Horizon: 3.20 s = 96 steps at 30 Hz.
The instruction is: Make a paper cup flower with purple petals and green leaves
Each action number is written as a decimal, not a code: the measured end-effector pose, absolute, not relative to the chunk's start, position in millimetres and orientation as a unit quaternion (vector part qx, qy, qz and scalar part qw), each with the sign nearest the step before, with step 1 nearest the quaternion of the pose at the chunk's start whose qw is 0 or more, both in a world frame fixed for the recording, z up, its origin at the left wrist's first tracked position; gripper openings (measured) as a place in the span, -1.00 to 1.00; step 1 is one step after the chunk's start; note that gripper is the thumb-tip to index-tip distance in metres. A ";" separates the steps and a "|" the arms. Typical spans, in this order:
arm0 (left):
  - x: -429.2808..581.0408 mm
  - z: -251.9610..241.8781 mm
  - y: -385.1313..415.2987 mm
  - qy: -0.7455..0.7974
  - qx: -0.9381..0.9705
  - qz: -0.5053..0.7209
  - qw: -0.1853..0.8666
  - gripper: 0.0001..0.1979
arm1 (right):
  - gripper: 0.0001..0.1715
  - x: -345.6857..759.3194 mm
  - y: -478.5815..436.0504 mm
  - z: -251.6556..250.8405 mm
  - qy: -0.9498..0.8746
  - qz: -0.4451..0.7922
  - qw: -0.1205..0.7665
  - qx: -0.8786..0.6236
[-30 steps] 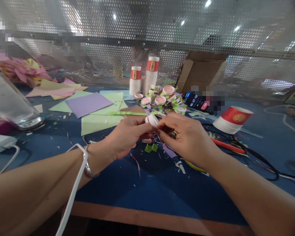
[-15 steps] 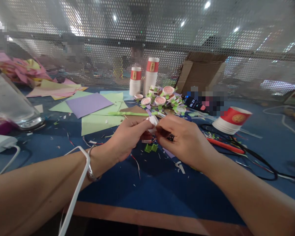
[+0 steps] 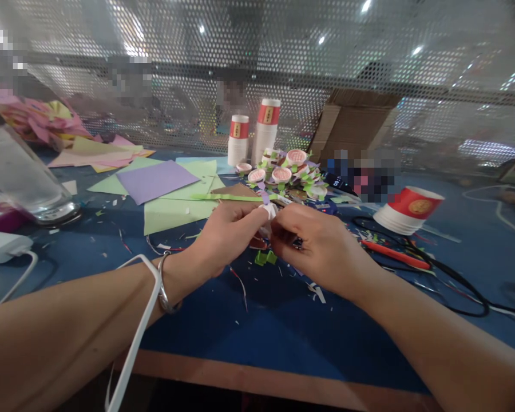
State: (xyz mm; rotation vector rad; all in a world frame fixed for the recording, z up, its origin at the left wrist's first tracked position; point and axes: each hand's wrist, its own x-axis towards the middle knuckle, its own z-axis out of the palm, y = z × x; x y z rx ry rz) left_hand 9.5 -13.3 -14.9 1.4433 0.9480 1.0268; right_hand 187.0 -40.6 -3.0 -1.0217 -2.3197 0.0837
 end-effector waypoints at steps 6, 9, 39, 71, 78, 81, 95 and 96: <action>7.1 -13.5 -11.1 0.403 0.622 0.417 0.526 -0.81 | -0.81 188.2 -39.6 -3.6 -0.875 0.035 0.298 -0.379; 5.9 -11.1 -11.8 0.406 0.646 0.405 0.504 -0.85 | -0.83 188.4 -39.6 -4.8 -0.880 0.040 0.297 -0.370; 6.7 -17.6 -7.2 0.352 0.691 0.364 0.515 -0.89 | -0.81 185.0 -39.6 -8.3 -0.887 0.041 0.247 -0.388; -2.3 -2.9 -7.9 0.297 0.572 0.413 0.644 -0.65 | -0.69 191.8 -41.5 7.4 -0.779 0.227 0.400 -0.426; -4.0 -5.4 -5.1 0.297 0.592 0.384 0.644 -0.49 | -0.66 192.8 -36.7 8.4 -0.772 0.229 0.413 -0.426; -3.2 -6.2 -5.4 0.301 0.615 0.402 0.608 -0.46 | -0.66 191.9 -37.5 7.7 -0.762 0.250 0.419 -0.425; 4.4 -6.7 -16.0 0.299 0.667 0.423 0.535 -0.52 | -0.72 181.9 -43.4 9.3 -0.746 0.265 0.441 -0.423; 3.8 -6.3 -16.0 0.294 0.670 0.419 0.537 -0.52 | -0.72 181.9 -43.7 9.3 -0.744 0.268 0.442 -0.423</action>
